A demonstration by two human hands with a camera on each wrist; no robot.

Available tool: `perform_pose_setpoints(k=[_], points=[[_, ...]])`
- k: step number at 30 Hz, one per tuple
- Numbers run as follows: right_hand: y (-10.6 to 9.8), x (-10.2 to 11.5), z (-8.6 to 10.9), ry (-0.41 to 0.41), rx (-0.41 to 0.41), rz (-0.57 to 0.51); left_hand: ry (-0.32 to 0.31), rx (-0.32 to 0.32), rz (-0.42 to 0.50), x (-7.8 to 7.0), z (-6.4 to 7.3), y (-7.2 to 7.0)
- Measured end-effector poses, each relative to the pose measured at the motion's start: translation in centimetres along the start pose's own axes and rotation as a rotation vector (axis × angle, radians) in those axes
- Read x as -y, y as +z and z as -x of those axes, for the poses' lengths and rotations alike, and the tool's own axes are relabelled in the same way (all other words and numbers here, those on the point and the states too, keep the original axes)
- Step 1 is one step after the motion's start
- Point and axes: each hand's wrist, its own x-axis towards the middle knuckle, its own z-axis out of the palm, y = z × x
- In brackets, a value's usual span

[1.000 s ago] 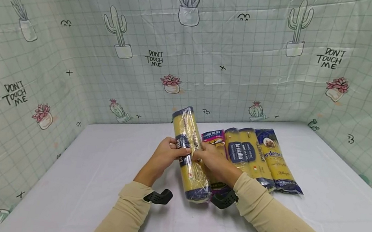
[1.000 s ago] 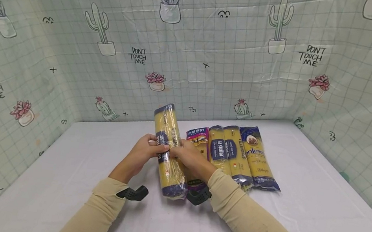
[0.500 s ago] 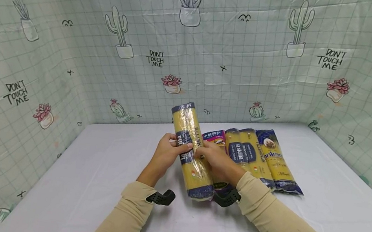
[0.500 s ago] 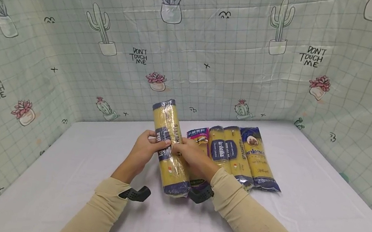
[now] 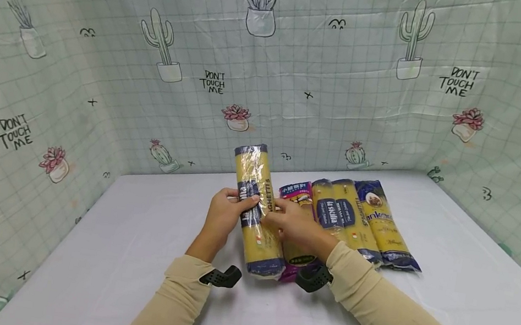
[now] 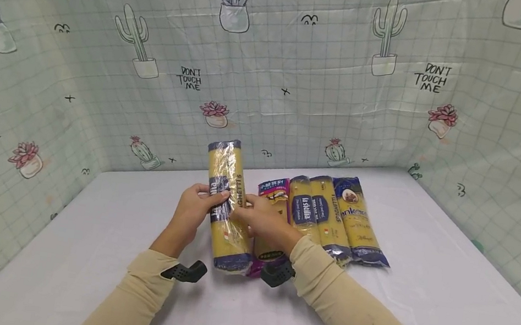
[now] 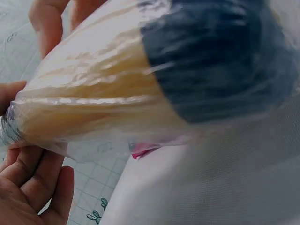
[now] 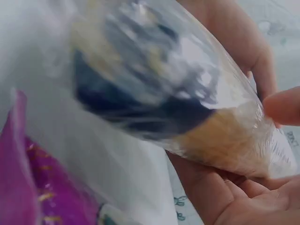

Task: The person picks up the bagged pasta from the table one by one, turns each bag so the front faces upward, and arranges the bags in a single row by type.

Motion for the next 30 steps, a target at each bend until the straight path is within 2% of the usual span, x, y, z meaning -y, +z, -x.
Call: perform_pose_setpoints(k=[5, 9, 16, 23, 30], points=[[0.2, -0.2, 0.6, 0.003, 0.020, 0.069, -0.012, -0.013, 0.028, -0.1, 0.0, -0.4], [0.0, -0.8, 1.1, -0.036, 0.047, 0.102, -0.010, -0.019, 0.026, -0.1, 0.0, -0.2], [0.0, -1.4, 2.1, -0.085, 0.037, 0.044, 0.025, 0.008, 0.033, -0.1, 0.0, 0.2], [0.4, -0.8, 2.3, -0.097, -0.025, 0.071, 0.071, 0.024, 0.040, -0.4, 0.0, -0.1], [0.1, -0.5, 2.4, -0.117, -0.018, 0.003, 0.065, 0.097, 0.051, -0.3, -0.1, -0.2]])
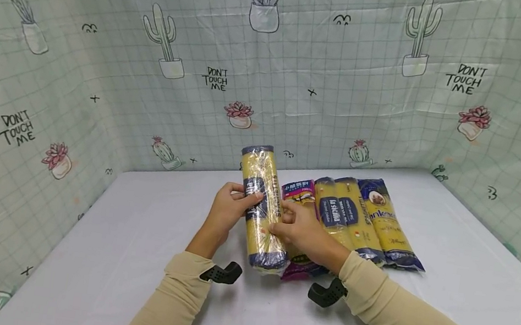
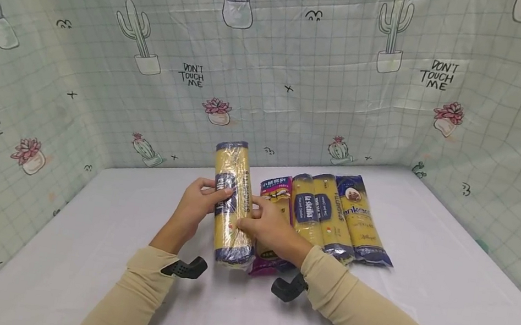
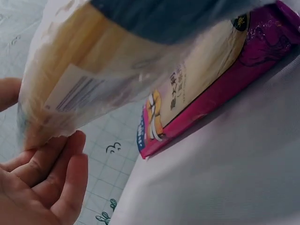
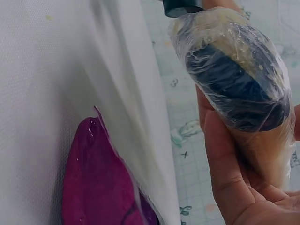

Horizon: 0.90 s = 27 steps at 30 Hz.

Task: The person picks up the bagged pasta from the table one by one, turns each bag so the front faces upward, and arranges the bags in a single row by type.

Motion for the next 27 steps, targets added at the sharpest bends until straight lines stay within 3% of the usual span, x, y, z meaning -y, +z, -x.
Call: perform_pose_setpoints(k=[7, 18, 27], points=[[-0.5, 0.2, 0.0, 0.005, -0.053, -0.038, -0.033, 0.108, 0.043, 0.1, -0.1, -0.1], [-1.5, 0.3, -0.2, 0.025, -0.049, -0.085, 0.030, 0.271, 0.054, 0.0, 0.2, -0.4], [-1.9, 0.2, -0.4, 0.040, 0.005, -0.123, 0.025, 0.286, 0.104, -0.1, 0.5, -0.2]])
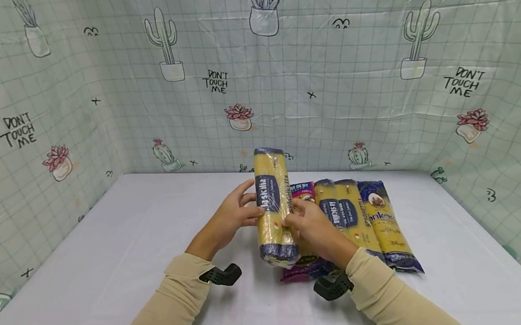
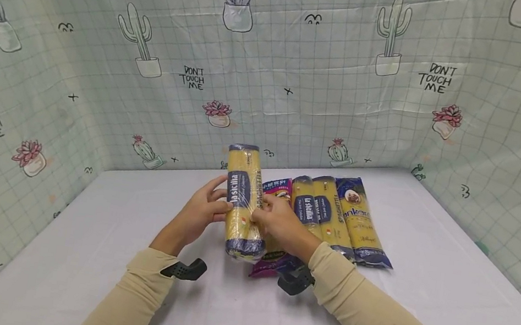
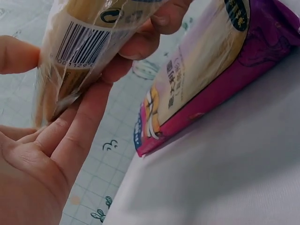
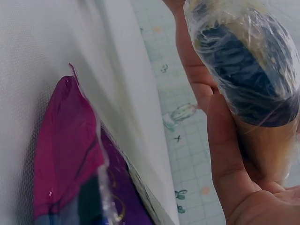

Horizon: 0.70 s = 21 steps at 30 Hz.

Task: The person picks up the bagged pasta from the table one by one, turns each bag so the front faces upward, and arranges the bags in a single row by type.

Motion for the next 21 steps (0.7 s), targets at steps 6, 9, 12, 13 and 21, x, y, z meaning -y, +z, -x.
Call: perform_pose_setpoints(k=[6, 9, 12, 13, 21], points=[[-0.02, 0.09, 0.14, 0.023, 0.027, 0.019, -0.026, -0.040, -0.024, 0.16, -0.23, 0.26], [0.06, 0.19, 0.24, 0.049, 0.026, 0.038, -0.019, -0.047, -0.025, 0.18, -0.23, 0.28], [-0.04, 0.28, 0.30, 0.068, 0.028, 0.071, -0.001, -0.038, -0.013, 0.09, -0.23, 0.30], [-0.09, 0.28, 0.30, 0.068, 0.032, 0.087, 0.005, -0.036, -0.013, 0.06, -0.24, 0.31], [-0.26, -0.04, 0.14, 0.070, 0.035, 0.191, -0.014, -0.018, -0.036, 0.12, -0.21, 0.30]])
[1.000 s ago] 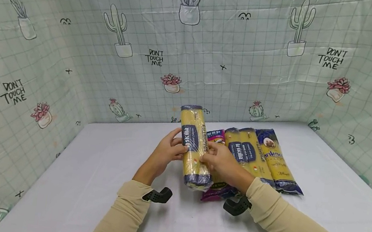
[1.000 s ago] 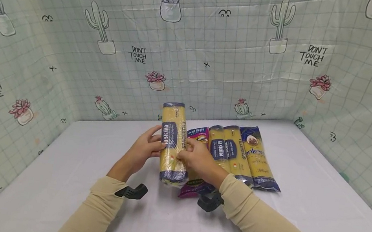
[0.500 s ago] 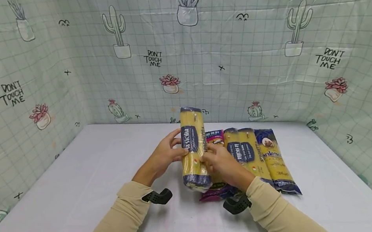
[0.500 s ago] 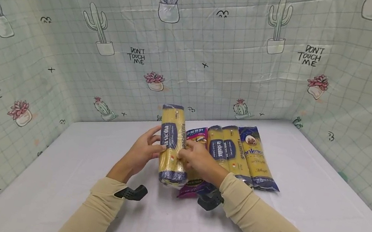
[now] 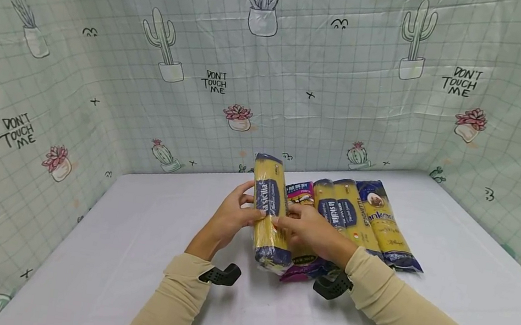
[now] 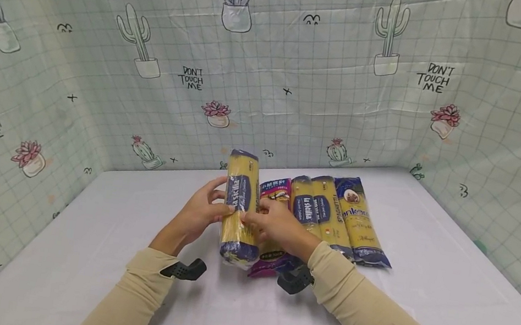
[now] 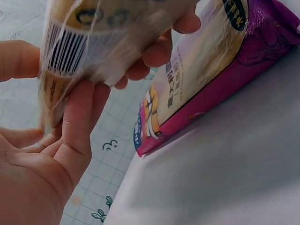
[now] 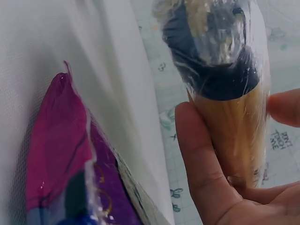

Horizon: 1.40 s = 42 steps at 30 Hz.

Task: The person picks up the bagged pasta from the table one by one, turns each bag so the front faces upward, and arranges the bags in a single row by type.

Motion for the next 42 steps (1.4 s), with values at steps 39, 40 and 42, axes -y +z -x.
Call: perform_pose_setpoints(k=[39, 40, 42], points=[[1.0, -0.4, -0.2, 0.070, -0.077, 0.071, -0.162, -0.004, -0.089, 1.9, -0.5, -0.7], [1.0, -0.4, -0.2, 0.072, -0.075, 0.069, -0.163, -0.006, -0.082, 2.0, -0.6, -0.6], [1.0, -0.5, -0.2, 0.072, -0.068, 0.062, -0.168, -0.015, -0.075, 2.2, -0.6, -0.6]])
